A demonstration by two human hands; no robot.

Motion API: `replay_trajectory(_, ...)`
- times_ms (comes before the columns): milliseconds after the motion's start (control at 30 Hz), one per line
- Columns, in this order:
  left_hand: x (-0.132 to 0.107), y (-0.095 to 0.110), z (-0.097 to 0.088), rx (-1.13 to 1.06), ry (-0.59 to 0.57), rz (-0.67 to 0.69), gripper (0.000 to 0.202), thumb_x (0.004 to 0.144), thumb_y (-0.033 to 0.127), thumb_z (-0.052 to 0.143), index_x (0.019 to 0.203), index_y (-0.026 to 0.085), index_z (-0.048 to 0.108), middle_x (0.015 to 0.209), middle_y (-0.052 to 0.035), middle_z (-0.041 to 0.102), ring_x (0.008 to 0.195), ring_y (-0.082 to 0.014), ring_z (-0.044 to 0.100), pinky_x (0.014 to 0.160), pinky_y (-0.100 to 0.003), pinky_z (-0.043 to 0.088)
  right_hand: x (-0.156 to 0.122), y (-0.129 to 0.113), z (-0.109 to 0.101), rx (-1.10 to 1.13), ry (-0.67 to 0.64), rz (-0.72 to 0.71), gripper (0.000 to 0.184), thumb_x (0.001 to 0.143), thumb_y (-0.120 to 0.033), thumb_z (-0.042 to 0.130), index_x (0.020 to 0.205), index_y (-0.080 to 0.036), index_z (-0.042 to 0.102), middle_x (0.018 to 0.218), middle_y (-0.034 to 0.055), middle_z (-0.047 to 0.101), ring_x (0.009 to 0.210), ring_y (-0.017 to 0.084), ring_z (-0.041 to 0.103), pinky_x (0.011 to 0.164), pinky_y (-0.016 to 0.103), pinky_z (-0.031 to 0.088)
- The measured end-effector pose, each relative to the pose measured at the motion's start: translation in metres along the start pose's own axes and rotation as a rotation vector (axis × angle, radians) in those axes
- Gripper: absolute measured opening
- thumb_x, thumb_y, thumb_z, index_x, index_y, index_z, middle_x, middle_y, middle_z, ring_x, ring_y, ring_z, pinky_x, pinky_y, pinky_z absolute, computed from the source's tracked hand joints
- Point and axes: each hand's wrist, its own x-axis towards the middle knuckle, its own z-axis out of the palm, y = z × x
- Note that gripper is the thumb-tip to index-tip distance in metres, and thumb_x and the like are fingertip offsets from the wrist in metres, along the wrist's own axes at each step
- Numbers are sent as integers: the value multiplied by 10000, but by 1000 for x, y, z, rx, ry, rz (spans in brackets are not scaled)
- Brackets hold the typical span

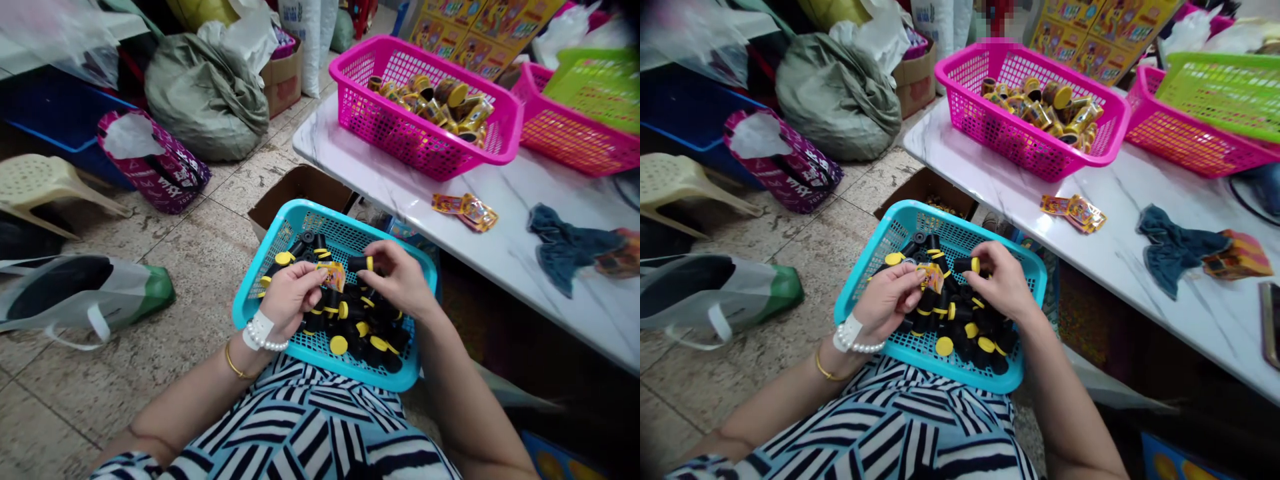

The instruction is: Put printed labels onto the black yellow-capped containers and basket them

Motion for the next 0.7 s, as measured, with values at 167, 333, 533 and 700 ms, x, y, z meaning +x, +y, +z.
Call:
replay_trajectory(167, 7, -4, 8, -106, -76, -99, 317, 645, 268, 843, 733, 142, 566, 538, 66, 493, 396, -10, 372, 369, -133, 133, -39, -20, 1, 531, 236, 95, 326, 750, -422, 795, 997, -264, 651, 998, 41, 687, 853, 197, 661, 705, 316, 565)
replay_trajectory(333, 5, -3, 13, -203, -185, -150, 292, 677, 235, 837, 782, 122, 589, 634, 48, 538, 419, 8, 374, 373, -124, 155, -49, -30, 8, 406, 259, 167, 313, 741, -379, 816, 986, -246, 674, 946, 41, 727, 820, 197, 694, 749, 342, 593)
replay_trajectory(533, 4, -5, 13, -191, -236, -172, 281, 692, 250, 825, 780, 123, 589, 666, 33, 575, 407, 12, 353, 369, -127, 142, -52, -40, 3, 100, 217, 11, 252, 800, -291, 768, 1032, -259, 674, 1009, 51, 697, 814, 193, 666, 723, 349, 573)
replay_trajectory(700, 5, -5, 14, -143, -216, -111, 289, 705, 313, 822, 802, 125, 625, 608, 47, 534, 410, -2, 348, 369, -139, 150, -54, -41, 8, -63, 222, -74, 279, 816, -269, 754, 1060, -269, 621, 1263, 89, 679, 822, 197, 678, 686, 359, 562)
